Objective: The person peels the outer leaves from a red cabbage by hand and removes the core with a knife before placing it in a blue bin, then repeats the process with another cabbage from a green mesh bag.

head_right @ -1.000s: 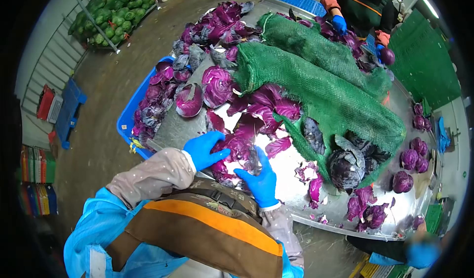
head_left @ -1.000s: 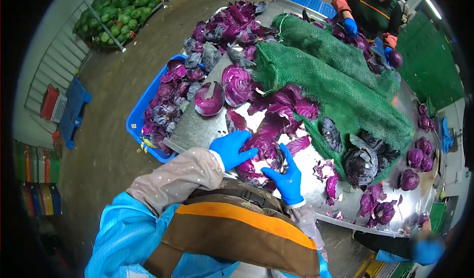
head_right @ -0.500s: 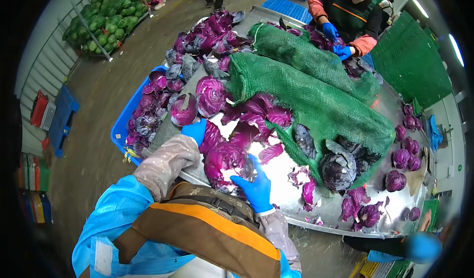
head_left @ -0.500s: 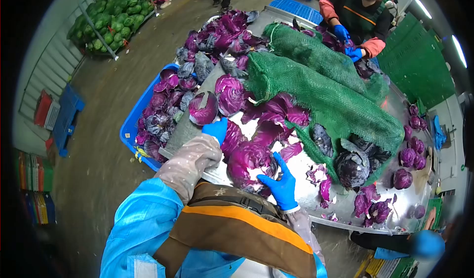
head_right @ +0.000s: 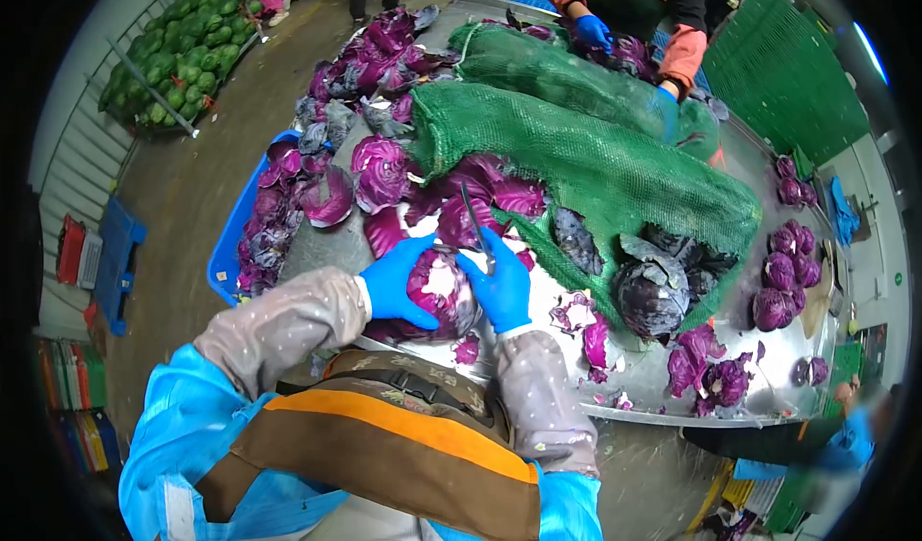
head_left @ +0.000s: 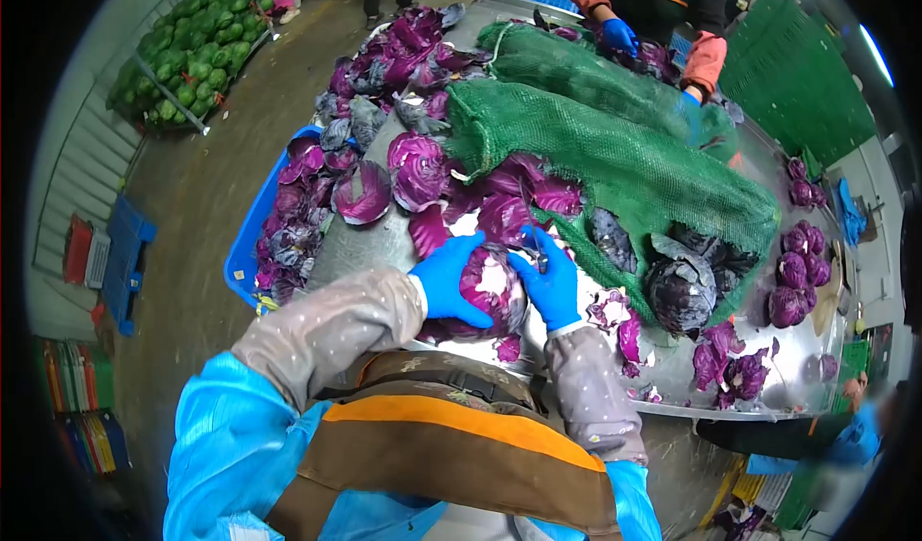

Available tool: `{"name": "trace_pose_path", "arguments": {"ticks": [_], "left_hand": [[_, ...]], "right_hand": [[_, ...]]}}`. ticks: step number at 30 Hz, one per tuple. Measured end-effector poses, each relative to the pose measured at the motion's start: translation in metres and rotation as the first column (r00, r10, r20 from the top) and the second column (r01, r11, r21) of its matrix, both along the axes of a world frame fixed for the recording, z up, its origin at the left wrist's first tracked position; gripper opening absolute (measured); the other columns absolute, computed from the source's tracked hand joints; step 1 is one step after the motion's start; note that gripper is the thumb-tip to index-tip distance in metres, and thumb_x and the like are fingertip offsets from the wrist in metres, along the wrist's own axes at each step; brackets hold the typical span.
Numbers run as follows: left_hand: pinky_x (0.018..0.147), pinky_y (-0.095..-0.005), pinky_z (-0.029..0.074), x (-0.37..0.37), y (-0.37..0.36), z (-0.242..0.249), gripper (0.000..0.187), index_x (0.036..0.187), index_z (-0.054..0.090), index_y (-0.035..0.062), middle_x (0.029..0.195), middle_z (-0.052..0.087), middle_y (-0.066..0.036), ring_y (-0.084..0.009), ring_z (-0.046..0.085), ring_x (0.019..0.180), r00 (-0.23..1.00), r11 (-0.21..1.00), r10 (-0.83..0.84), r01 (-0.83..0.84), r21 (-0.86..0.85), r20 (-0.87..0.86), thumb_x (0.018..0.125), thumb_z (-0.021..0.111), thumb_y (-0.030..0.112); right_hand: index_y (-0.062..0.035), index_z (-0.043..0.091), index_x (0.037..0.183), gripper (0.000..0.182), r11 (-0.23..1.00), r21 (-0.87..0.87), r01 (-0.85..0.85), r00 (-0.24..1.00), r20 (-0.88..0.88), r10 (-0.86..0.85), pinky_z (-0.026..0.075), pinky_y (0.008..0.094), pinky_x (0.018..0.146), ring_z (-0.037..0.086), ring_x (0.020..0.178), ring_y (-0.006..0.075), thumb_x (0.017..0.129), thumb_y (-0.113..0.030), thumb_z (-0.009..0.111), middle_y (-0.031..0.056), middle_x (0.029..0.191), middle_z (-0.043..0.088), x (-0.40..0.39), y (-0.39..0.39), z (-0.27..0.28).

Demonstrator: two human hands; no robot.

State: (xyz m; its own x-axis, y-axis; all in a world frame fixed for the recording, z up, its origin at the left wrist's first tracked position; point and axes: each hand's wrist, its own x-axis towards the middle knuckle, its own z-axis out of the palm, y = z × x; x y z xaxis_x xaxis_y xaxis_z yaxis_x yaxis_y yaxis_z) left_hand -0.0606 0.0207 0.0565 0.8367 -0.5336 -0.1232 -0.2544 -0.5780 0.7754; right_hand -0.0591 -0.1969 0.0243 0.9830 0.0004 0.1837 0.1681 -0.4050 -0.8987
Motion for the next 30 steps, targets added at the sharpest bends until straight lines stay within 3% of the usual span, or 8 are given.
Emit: {"name": "trace_pose_path", "arguments": {"ticks": [2,4,6,8,11,23,27,30], "left_hand": [[0.112,-0.0438,0.030,-0.014,-0.011,-0.005,0.128,0.145,0.022,-0.0007,0.143,0.034,-0.023,-0.0383,0.035,0.133,0.981,0.980,0.195,-0.196,0.042,0.026,0.049,0.091,0.048],[0.110,-0.0442,0.031,-0.014,-0.015,-0.005,0.120,0.145,0.025,0.0017,0.140,0.035,-0.025,-0.0397,0.037,0.130,0.973,0.974,0.226,-0.226,-0.001,0.045,0.054,0.089,0.046],[0.110,-0.0447,0.031,-0.015,-0.017,-0.009,0.118,0.145,0.026,0.0034,0.138,0.036,-0.026,-0.0405,0.038,0.129,0.975,0.978,0.211,-0.211,-0.009,0.069,0.055,0.088,0.047],[0.108,-0.0465,0.032,-0.016,-0.022,-0.004,0.117,0.145,0.027,0.0030,0.134,0.040,-0.027,-0.0415,0.039,0.126,0.976,0.978,0.142,-0.164,0.130,0.168,0.056,0.086,0.053],[0.109,-0.0458,0.031,-0.015,-0.036,0.012,0.124,0.142,0.025,-0.0049,0.135,0.037,-0.028,-0.0423,0.038,0.127,0.989,0.983,0.119,-0.130,0.127,0.093,0.053,0.086,0.056],[0.107,-0.0450,0.034,-0.005,-0.028,-0.010,0.120,0.139,0.030,-0.0016,0.133,0.038,-0.025,-0.0406,0.040,0.125,0.987,0.988,0.116,-0.126,0.086,0.115,0.050,0.089,0.053],[0.107,-0.0451,0.034,-0.009,-0.032,-0.002,0.120,0.139,0.030,-0.0019,0.134,0.038,-0.026,-0.0411,0.040,0.125,0.985,0.987,0.116,-0.129,0.099,0.126,0.050,0.089,0.052],[0.107,-0.0452,0.033,-0.011,-0.029,-0.001,0.120,0.139,0.030,-0.0024,0.134,0.038,-0.026,-0.0415,0.040,0.125,0.985,0.990,0.114,-0.124,0.071,0.126,0.050,0.089,0.053]], "right_hand": [[-0.0145,0.045,0.139,0.055,0.973,-0.190,0.131,0.991,0.064,-0.121,0.052,0.0384,0.073,0.066,0.085,0.0323,0.090,-0.033,0.063,0.0173,0.093,0.067,-0.030,-0.005,0.027],[-0.0162,0.040,0.143,0.055,0.951,-0.309,0.020,0.970,-0.226,-0.094,0.048,0.0411,0.059,0.064,0.065,0.0327,0.095,-0.039,0.054,0.0144,0.072,0.064,-0.056,-0.020,0.014],[-0.0180,0.035,0.146,0.058,0.939,-0.337,-0.072,0.984,-0.180,0.010,0.042,0.0432,0.051,0.059,0.052,0.0323,0.097,-0.044,0.047,0.0124,0.057,0.057,-0.073,-0.029,0.013],[-0.0182,0.029,0.149,0.063,0.911,-0.383,-0.154,0.968,-0.245,0.061,0.043,0.0436,0.050,0.059,0.053,0.0326,0.096,-0.046,0.048,0.0131,0.057,0.056,-0.070,-0.031,0.021],[-0.0187,0.026,0.150,0.065,0.882,-0.432,-0.187,0.966,-0.242,0.086,0.044,0.0451,0.050,0.060,0.053,0.0353,0.096,-0.047,0.047,0.0144,0.057,0.058,-0.057,-0.028,0.030],[-0.0179,0.036,0.146,0.057,0.874,-0.450,-0.183,0.974,-0.202,0.101,0.046,0.0418,0.050,0.061,0.053,0.0309,0.096,-0.042,0.050,0.0137,0.057,0.057,-0.098,-0.064,0.008],[-0.0166,0.047,0.140,0.044,0.931,-0.362,-0.037,0.964,-0.260,-0.063,0.040,0.0370,0.047,0.051,0.046,0.0197,0.099,-0.034,0.048,0.0086,0.054,0.053,-0.088,-0.049,-0.002],[-0.0113,0.050,0.137,0.042,0.953,0.205,0.224,0.852,-0.517,-0.089,0.037,0.0305,0.046,0.049,0.047,0.0110,0.101,-0.031,0.045,0.0019,0.053,0.051,-0.072,-0.060,-0.041]]}}
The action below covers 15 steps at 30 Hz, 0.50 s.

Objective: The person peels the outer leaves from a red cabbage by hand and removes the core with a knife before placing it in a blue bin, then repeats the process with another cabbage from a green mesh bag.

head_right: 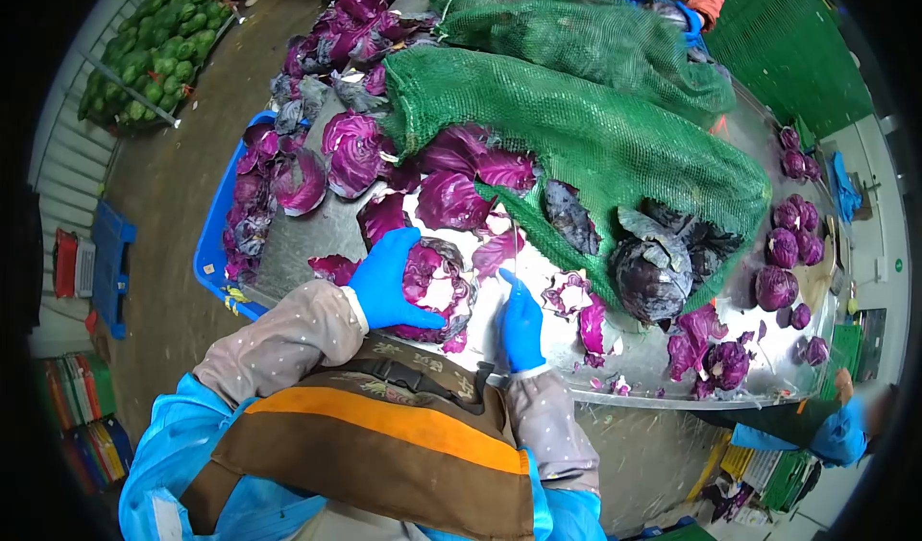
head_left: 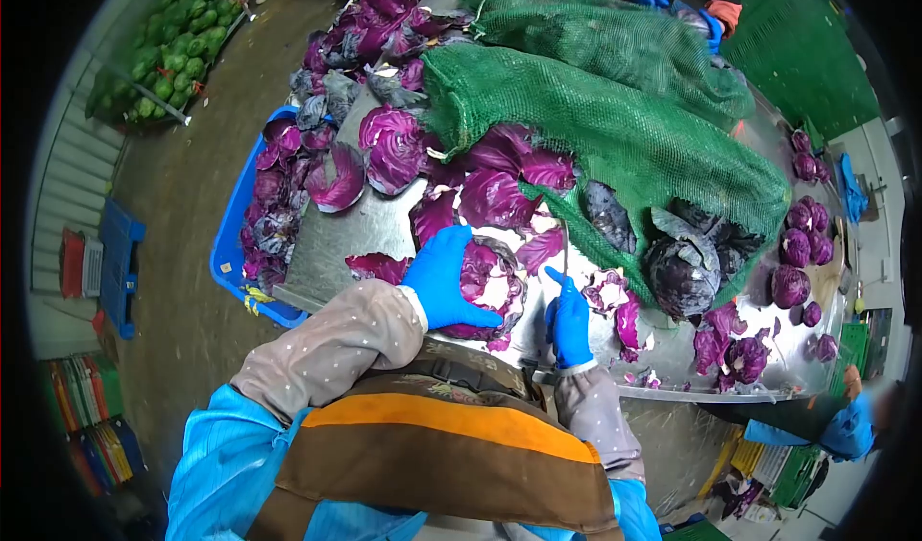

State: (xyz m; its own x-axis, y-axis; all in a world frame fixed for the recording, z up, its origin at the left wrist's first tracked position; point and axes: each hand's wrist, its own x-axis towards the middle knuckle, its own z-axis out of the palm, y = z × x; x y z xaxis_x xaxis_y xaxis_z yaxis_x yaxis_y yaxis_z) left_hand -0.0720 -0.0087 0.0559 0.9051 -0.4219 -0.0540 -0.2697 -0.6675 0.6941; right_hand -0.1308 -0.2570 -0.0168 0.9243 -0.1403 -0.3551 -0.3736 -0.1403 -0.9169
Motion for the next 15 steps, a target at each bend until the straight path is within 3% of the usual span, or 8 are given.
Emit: {"name": "trace_pose_path", "arguments": {"ticks": [2,4,6,8,11,14,15], "left_hand": [[0.107,-0.0452,0.034,-0.001,0.003,-0.001,0.120,0.139,0.030,-0.0025,0.134,0.038,-0.026,-0.0416,0.040,0.125,1.000,1.000,0.002,-0.002,-0.019,-0.003,0.051,0.089,0.053],[0.107,-0.0451,0.034,0.001,0.001,-0.004,0.119,0.138,0.030,-0.0028,0.134,0.038,-0.027,-0.0417,0.040,0.125,1.000,1.000,-0.007,0.007,-0.002,-0.002,0.051,0.089,0.053],[0.107,-0.0451,0.034,0.006,0.000,-0.004,0.119,0.138,0.030,-0.0030,0.134,0.038,-0.027,-0.0417,0.040,0.125,1.000,1.000,-0.013,0.013,0.011,-0.004,0.051,0.089,0.054],[0.107,-0.0452,0.034,0.009,0.000,-0.004,0.119,0.138,0.031,-0.0032,0.134,0.038,-0.027,-0.0417,0.040,0.125,1.000,1.000,-0.014,0.014,0.025,-0.021,0.051,0.088,0.054],[0.107,-0.0453,0.034,0.009,-0.002,-0.002,0.119,0.138,0.031,-0.0031,0.134,0.038,-0.027,-0.0417,0.041,0.125,0.999,0.999,-0.035,0.035,0.028,-0.011,0.051,0.088,0.055],[0.107,-0.0453,0.034,0.007,-0.007,0.005,0.119,0.138,0.031,-0.0032,0.134,0.038,-0.027,-0.0418,0.040,0.125,1.000,0.998,-0.015,0.016,0.054,-0.026,0.051,0.087,0.056],[0.108,-0.0452,0.034,0.008,-0.007,0.004,0.120,0.138,0.031,-0.0031,0.134,0.038,-0.027,-0.0419,0.040,0.126,1.000,0.998,-0.018,0.019,0.052,-0.022,0.051,0.087,0.056]], "right_hand": [[-0.0168,0.052,0.136,0.041,0.979,-0.173,-0.105,0.979,0.156,0.133,0.042,0.0329,0.051,0.054,0.053,0.0118,0.099,-0.032,0.048,0.0093,0.058,0.058,-0.005,-0.007,-0.005],[-0.0169,0.051,0.137,0.041,0.937,-0.276,-0.215,0.951,0.158,0.264,0.042,0.0349,0.051,0.055,0.051,0.0154,0.098,-0.032,0.049,0.0104,0.059,0.058,-0.011,0.002,0.049],[-0.0192,0.050,0.137,0.043,0.791,-0.529,-0.306,0.880,0.160,0.448,0.043,0.0400,0.050,0.057,0.049,0.0305,0.096,-0.033,0.051,0.0150,0.058,0.056,-0.016,-0.001,0.064],[-0.0199,0.050,0.137,0.043,0.717,-0.644,-0.265,0.841,0.210,0.500,0.044,0.0401,0.051,0.059,0.052,0.0316,0.096,-0.034,0.050,0.0164,0.060,0.058,-0.023,-0.007,0.052],[-0.0187,0.053,0.134,0.040,0.680,-0.658,-0.323,0.874,0.069,0.482,0.047,0.0398,0.052,0.061,0.054,0.0323,0.097,-0.034,0.050,0.0171,0.063,0.061,-0.022,-0.008,0.056],[-0.0168,0.057,0.129,0.036,0.839,-0.471,-0.274,0.935,0.073,0.347,0.048,0.0384,0.053,0.062,0.054,0.0264,0.098,-0.032,0.049,0.0149,0.063,0.062,-0.011,0.004,0.047],[-0.0126,0.061,0.124,0.034,0.936,-0.298,-0.189,0.945,0.204,0.256,0.049,0.0346,0.059,0.064,0.062,0.0197,0.100,-0.030,0.045,0.0131,0.074,0.068,-0.010,0.005,0.026]]}}
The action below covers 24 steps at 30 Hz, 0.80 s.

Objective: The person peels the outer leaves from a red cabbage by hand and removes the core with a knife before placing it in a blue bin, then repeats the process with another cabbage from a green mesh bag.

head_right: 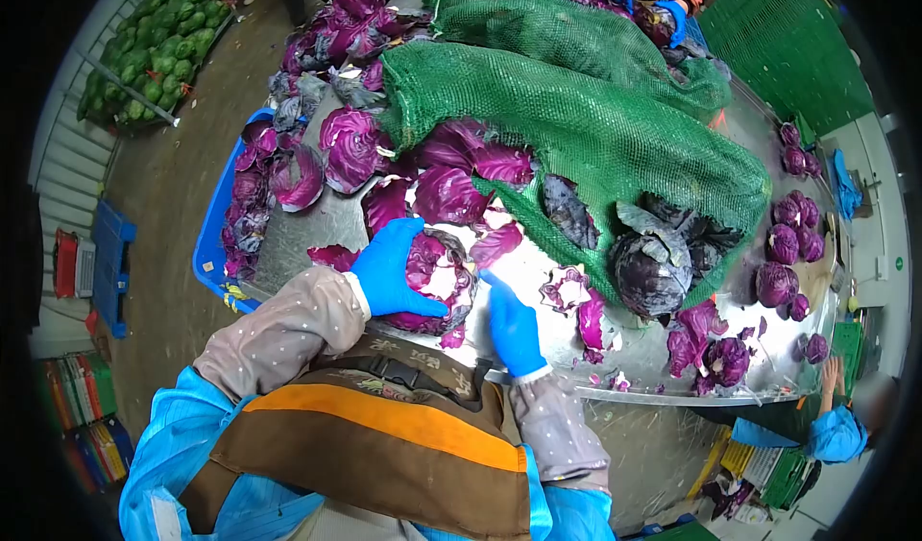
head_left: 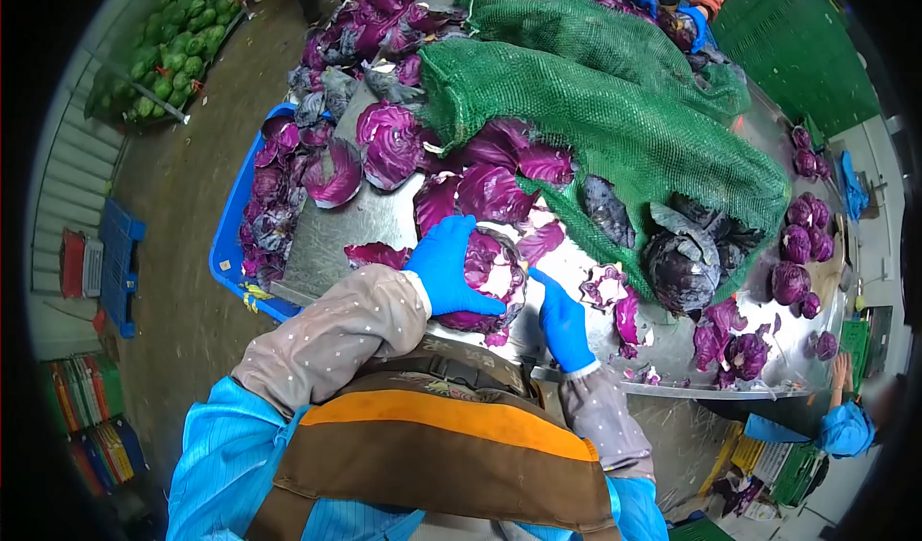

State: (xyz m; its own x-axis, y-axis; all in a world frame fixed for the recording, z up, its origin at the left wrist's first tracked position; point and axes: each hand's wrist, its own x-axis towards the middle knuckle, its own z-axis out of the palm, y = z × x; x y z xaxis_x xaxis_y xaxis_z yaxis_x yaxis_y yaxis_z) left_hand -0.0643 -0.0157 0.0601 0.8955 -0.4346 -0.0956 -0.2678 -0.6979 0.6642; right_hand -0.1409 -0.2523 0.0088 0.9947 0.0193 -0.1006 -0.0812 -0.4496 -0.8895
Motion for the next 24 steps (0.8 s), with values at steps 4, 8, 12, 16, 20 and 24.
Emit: {"name": "trace_pose_path", "arguments": {"ticks": [4,8,12,16,20,24], "left_hand": [[0.108,-0.0450,0.034,-0.001,0.001,-0.001,0.121,0.139,0.031,-0.0029,0.135,0.038,-0.027,-0.0418,0.040,0.126,1.000,1.000,0.014,-0.014,-0.013,-0.001,0.050,0.088,0.056],[0.106,-0.0452,0.036,-0.003,-0.004,-0.003,0.123,0.142,0.026,-0.0023,0.134,0.039,-0.027,-0.0417,0.042,0.125,0.994,0.994,0.104,-0.103,0.028,-0.026,0.052,0.088,0.055],[0.103,-0.0469,0.038,-0.015,-0.020,0.017,0.129,0.148,0.015,0.0007,0.131,0.039,-0.029,-0.0430,0.043,0.122,0.955,0.964,0.265,-0.264,0.025,-0.135,0.055,0.088,0.051],[0.103,-0.0491,0.039,-0.013,-0.018,0.036,0.128,0.149,0.016,0.0079,0.131,0.038,-0.031,-0.0458,0.043,0.122,0.957,0.975,0.146,-0.096,0.203,-0.249,0.053,0.088,0.052],[0.105,-0.0492,0.038,-0.013,-0.018,0.029,0.125,0.148,0.019,0.0074,0.135,0.037,-0.030,-0.0444,0.042,0.126,0.965,0.980,0.155,-0.122,0.159,-0.213,0.054,0.088,0.051],[0.106,-0.0484,0.036,-0.014,-0.017,0.019,0.123,0.147,0.019,0.0049,0.137,0.036,-0.029,-0.0426,0.040,0.128,0.974,0.989,0.140,-0.130,0.068,-0.178,0.056,0.088,0.050]], "right_hand": [[-0.0083,0.059,0.126,0.037,0.989,0.090,0.116,0.986,-0.133,-0.104,0.045,0.0295,0.060,0.054,0.064,0.0118,0.102,-0.030,0.042,0.0059,0.076,0.064,0.019,-0.009,-0.008],[-0.0127,0.049,0.138,0.046,1.000,0.016,0.008,1.000,-0.010,-0.008,0.044,0.0327,0.054,0.054,0.054,0.0140,0.098,-0.036,0.048,0.0116,0.062,0.058,0.014,0.001,0.021],[-0.0167,0.034,0.147,0.054,0.990,-0.136,0.035,0.997,0.070,-0.025,0.041,0.0405,0.047,0.054,0.046,0.0263,0.098,-0.035,0.048,0.0112,0.057,0.054,-0.012,0.016,0.031],[-0.0159,0.033,0.147,0.056,0.974,-0.222,0.055,0.998,0.009,-0.054,0.042,0.0415,0.047,0.056,0.047,0.0291,0.097,-0.034,0.051,0.0125,0.055,0.053,-0.025,0.022,0.030],[-0.0155,0.033,0.147,0.056,0.954,-0.290,0.071,0.997,0.047,-0.060,0.043,0.0430,0.047,0.058,0.049,0.0323,0.097,-0.035,0.051,0.0137,0.056,0.056,-0.039,0.013,0.022],[-0.0151,0.035,0.146,0.054,0.920,-0.388,0.057,0.995,-0.049,-0.082,0.046,0.0437,0.049,0.062,0.055,0.0351,0.098,-0.036,0.049,0.0160,0.060,0.061,-0.048,0.011,0.019]]}}
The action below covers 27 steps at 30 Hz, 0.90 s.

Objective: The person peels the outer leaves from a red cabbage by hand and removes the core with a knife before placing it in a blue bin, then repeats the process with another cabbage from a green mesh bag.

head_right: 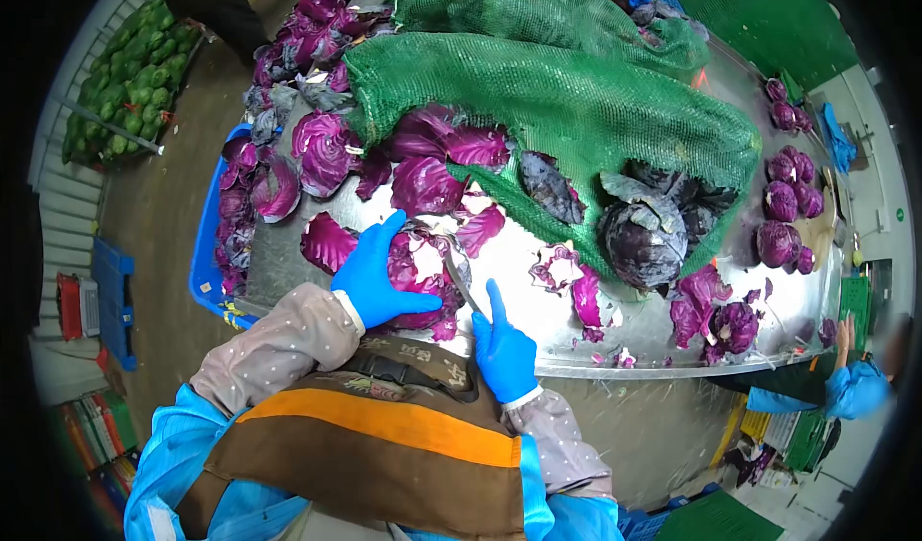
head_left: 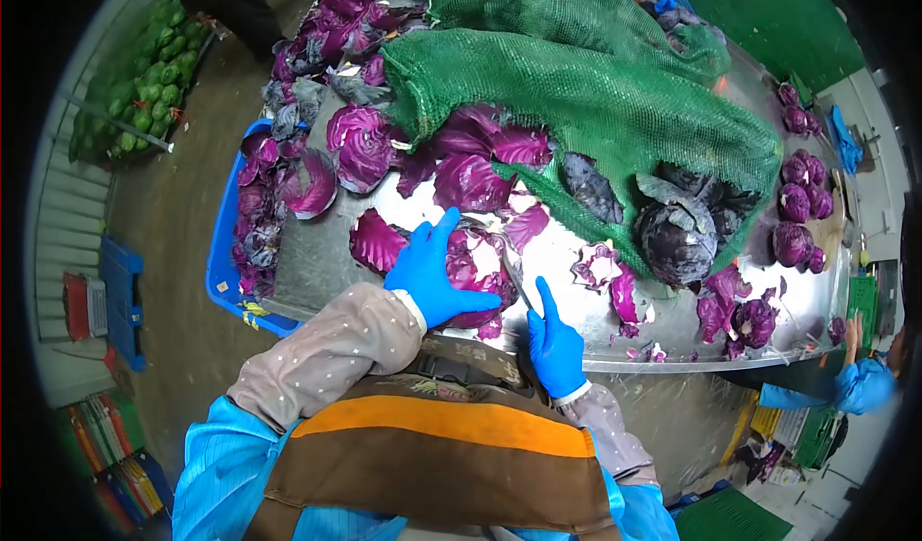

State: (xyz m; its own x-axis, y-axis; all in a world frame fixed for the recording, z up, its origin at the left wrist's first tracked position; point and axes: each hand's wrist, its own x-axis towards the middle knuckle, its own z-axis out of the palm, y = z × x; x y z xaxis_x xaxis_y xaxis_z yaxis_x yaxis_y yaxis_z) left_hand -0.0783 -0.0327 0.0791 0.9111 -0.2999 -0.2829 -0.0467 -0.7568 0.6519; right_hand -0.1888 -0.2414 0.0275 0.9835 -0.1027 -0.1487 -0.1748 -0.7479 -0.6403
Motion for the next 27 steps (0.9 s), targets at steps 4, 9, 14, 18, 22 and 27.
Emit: {"name": "trace_pose_path", "arguments": {"ticks": [4,9,14,18,22,27], "left_hand": [[0.107,-0.0481,0.035,-0.010,-0.005,-0.007,0.122,0.147,0.016,0.0047,0.137,0.035,-0.028,-0.0426,0.039,0.127,0.996,0.996,0.090,-0.090,-0.022,-0.007,0.058,0.087,0.049],[0.107,-0.0480,0.035,-0.011,-0.007,-0.002,0.122,0.147,0.016,0.0036,0.136,0.035,-0.027,-0.0417,0.039,0.126,0.997,0.996,0.078,-0.078,-0.029,-0.007,0.058,0.086,0.048],[0.107,-0.0474,0.035,-0.016,-0.012,0.006,0.118,0.145,0.024,0.0007,0.132,0.040,-0.029,-0.0429,0.039,0.126,0.997,0.997,0.071,-0.071,0.000,-0.020,0.057,0.086,0.049],[0.104,-0.0499,0.037,-0.021,-0.014,0.002,0.117,0.146,0.024,0.0065,0.135,0.038,-0.030,-0.0487,0.040,0.125,0.998,0.998,0.058,-0.059,0.039,0.023,0.056,0.083,0.055],[0.102,-0.0567,0.038,-0.022,-0.018,0.024,0.122,0.151,0.013,0.0216,0.148,0.022,-0.029,-0.0541,0.032,0.129,0.995,0.985,-0.013,0.029,0.170,-0.097,0.057,0.079,0.062],[0.098,-0.0574,0.041,-0.017,-0.024,0.025,0.119,0.152,0.013,0.0235,0.148,0.022,-0.028,-0.0544,0.033,0.128,0.994,0.973,-0.053,0.072,0.219,-0.092,0.059,0.076,0.065]], "right_hand": [[-0.0051,0.046,0.137,0.047,0.902,0.392,0.179,0.973,0.064,-0.221,0.050,0.0387,0.062,0.067,0.065,0.0250,0.101,-0.034,0.043,0.0126,0.078,0.069,0.012,0.024,-0.050],[-0.0026,0.050,0.136,0.044,0.470,0.779,0.414,0.909,-0.328,-0.256,0.040,0.0209,0.053,0.047,0.053,0.0058,0.103,-0.030,0.040,-0.0006,0.066,0.056,0.008,0.017,-0.017],[-0.0108,0.041,0.143,0.073,0.913,0.402,0.071,0.965,0.204,-0.165,0.045,0.0300,0.058,0.053,0.059,0.0128,0.081,-0.028,0.074,0.0033,0.062,0.054,0.046,0.002,0.030],[-0.0103,0.062,0.125,0.055,0.965,0.218,-0.143,0.988,-0.020,0.151,0.053,0.0342,0.069,0.067,0.071,0.0183,0.078,-0.036,0.073,0.0127,0.083,0.070,0.085,-0.016,0.015],[-0.0042,0.062,0.118,0.043,0.880,0.475,-0.011,0.902,-0.374,0.213,0.041,0.0251,0.041,0.052,0.047,0.0084,0.081,-0.025,0.070,0.0030,0.068,0.062,0.094,-0.032,0.032],[0.0003,0.064,0.115,0.041,0.870,0.490,0.057,0.924,-0.356,0.140,0.042,0.0252,0.042,0.052,0.046,0.0088,0.077,-0.014,0.068,0.0026,0.065,0.061,0.088,-0.030,0.023]]}}
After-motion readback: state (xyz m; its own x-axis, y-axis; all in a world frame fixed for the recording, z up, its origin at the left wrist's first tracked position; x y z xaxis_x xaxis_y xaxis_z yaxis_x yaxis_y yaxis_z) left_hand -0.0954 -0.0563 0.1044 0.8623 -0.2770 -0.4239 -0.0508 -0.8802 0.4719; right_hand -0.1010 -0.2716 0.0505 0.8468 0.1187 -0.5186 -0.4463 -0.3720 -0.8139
